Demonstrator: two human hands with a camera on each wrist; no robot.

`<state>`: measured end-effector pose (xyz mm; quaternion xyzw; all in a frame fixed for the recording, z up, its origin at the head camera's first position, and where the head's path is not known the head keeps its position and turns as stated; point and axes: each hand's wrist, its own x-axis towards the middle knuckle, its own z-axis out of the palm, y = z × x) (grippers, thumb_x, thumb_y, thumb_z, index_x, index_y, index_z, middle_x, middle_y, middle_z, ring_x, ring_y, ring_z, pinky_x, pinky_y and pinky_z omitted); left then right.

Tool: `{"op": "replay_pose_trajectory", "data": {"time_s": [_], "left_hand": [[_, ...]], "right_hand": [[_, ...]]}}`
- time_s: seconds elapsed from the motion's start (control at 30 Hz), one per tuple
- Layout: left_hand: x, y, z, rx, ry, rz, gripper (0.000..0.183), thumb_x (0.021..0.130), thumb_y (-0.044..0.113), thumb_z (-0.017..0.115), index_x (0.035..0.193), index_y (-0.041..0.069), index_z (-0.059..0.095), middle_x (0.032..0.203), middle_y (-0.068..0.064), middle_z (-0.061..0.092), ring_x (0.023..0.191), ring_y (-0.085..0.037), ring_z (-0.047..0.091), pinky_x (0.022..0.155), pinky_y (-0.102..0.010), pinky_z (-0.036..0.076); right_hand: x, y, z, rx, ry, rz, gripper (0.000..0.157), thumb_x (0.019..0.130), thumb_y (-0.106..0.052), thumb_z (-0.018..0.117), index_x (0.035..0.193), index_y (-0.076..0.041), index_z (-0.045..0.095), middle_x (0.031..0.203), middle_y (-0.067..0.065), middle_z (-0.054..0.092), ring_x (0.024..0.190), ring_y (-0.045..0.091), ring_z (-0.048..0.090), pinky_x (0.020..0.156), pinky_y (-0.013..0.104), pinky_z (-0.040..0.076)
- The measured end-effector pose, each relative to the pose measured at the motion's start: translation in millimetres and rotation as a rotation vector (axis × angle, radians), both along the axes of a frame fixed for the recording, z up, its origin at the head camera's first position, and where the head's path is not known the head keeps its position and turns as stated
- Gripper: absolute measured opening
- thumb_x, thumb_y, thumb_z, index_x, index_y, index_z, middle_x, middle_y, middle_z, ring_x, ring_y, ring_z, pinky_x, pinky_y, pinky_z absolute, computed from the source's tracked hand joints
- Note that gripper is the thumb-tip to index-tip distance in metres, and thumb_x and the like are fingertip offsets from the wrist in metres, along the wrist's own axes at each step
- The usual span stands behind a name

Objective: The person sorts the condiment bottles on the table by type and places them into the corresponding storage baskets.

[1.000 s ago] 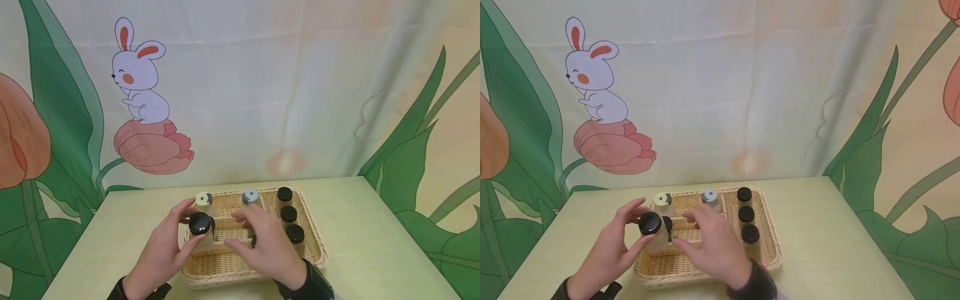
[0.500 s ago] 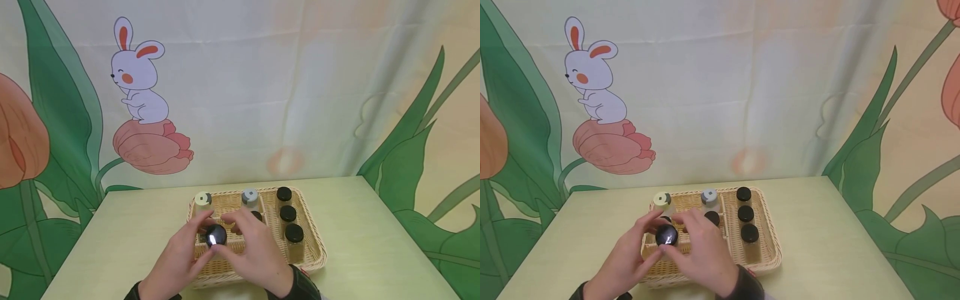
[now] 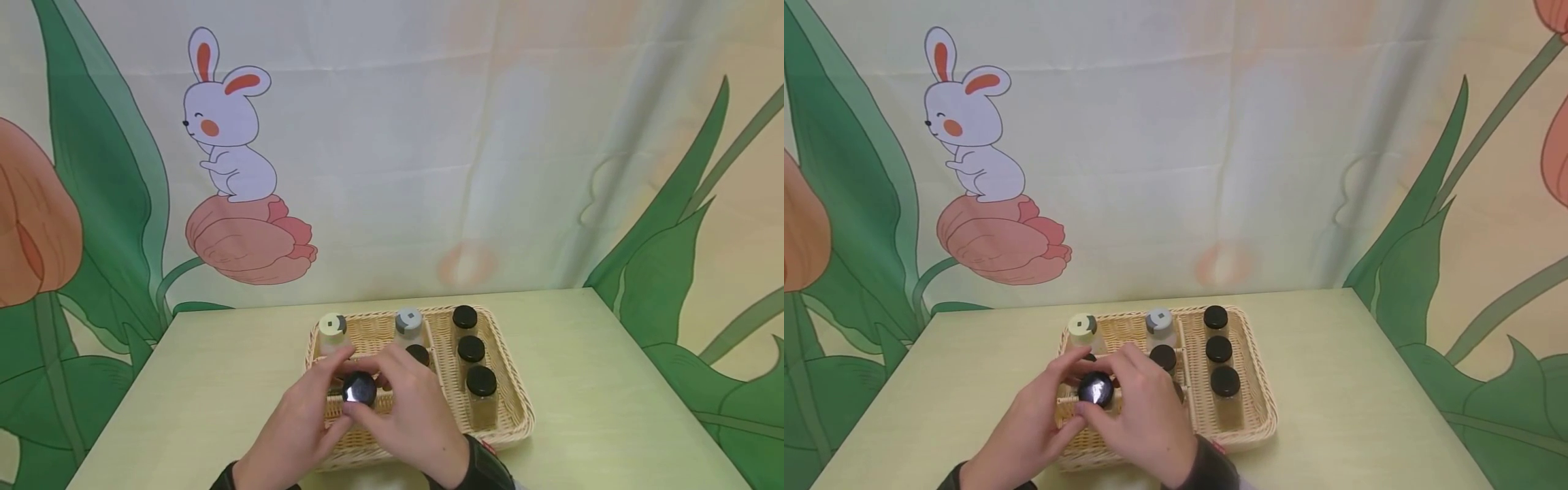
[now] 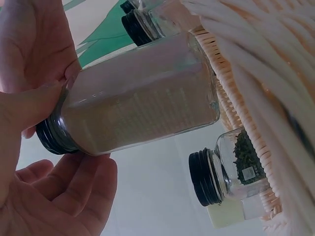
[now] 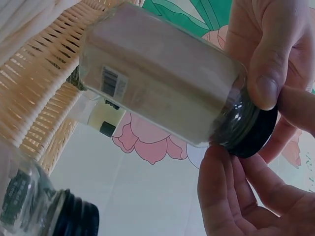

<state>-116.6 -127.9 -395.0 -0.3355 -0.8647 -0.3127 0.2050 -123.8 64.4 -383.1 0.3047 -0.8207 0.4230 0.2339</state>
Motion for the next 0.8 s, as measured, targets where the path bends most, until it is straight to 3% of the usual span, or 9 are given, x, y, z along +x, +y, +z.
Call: {"op": "replay_pose_trajectory", "data": {"time_s": [0.23, 0.57, 0.8], "left_hand": [[1.6, 1.9, -0.3, -0.010, -0.018, 0.008, 0.090, 0.083, 0.013, 0.074, 0.158, 0.013, 0.025, 0.131, -0.002, 0.057, 0.113, -0.014, 0.060, 0.092, -0.027, 0.051], [-0.5, 0.0, -1.1, -0.014, -0.022, 0.014, 0.088, 0.084, 0.015, 0.073, 0.158, 0.013, 0.026, 0.129, 0.002, 0.057, 0.114, -0.011, 0.059, 0.090, -0.031, 0.053], [-3.6, -7.8, 1.9, -0.083, 0.006, 0.030, 0.085, 0.084, 0.030, 0.075, 0.156, 0.015, 0.032, 0.128, 0.009, 0.057, 0.115, -0.005, 0.055, 0.091, -0.031, 0.052]], "right_hand": [[-0.1, -2.2, -2.0, -0.018, 0.017, -0.022, 0.033, 0.076, -0.026, 0.082, 0.107, -0.021, 0.073, 0.094, -0.014, 0.059, 0.078, 0.002, 0.054, 0.066, 0.018, 0.047], [-2.4, -5.9, -4.7, -0.058, 0.018, -0.039, 0.028, 0.071, -0.020, 0.083, 0.097, -0.014, 0.075, 0.092, -0.012, 0.062, 0.077, 0.002, 0.057, 0.065, 0.017, 0.049], [-4.3, -7.8, -8.8, -0.049, 0.029, -0.064, 0.027, 0.069, -0.024, 0.085, 0.092, -0.015, 0.074, 0.089, -0.012, 0.061, 0.073, 0.001, 0.055, 0.063, 0.016, 0.047]]}}
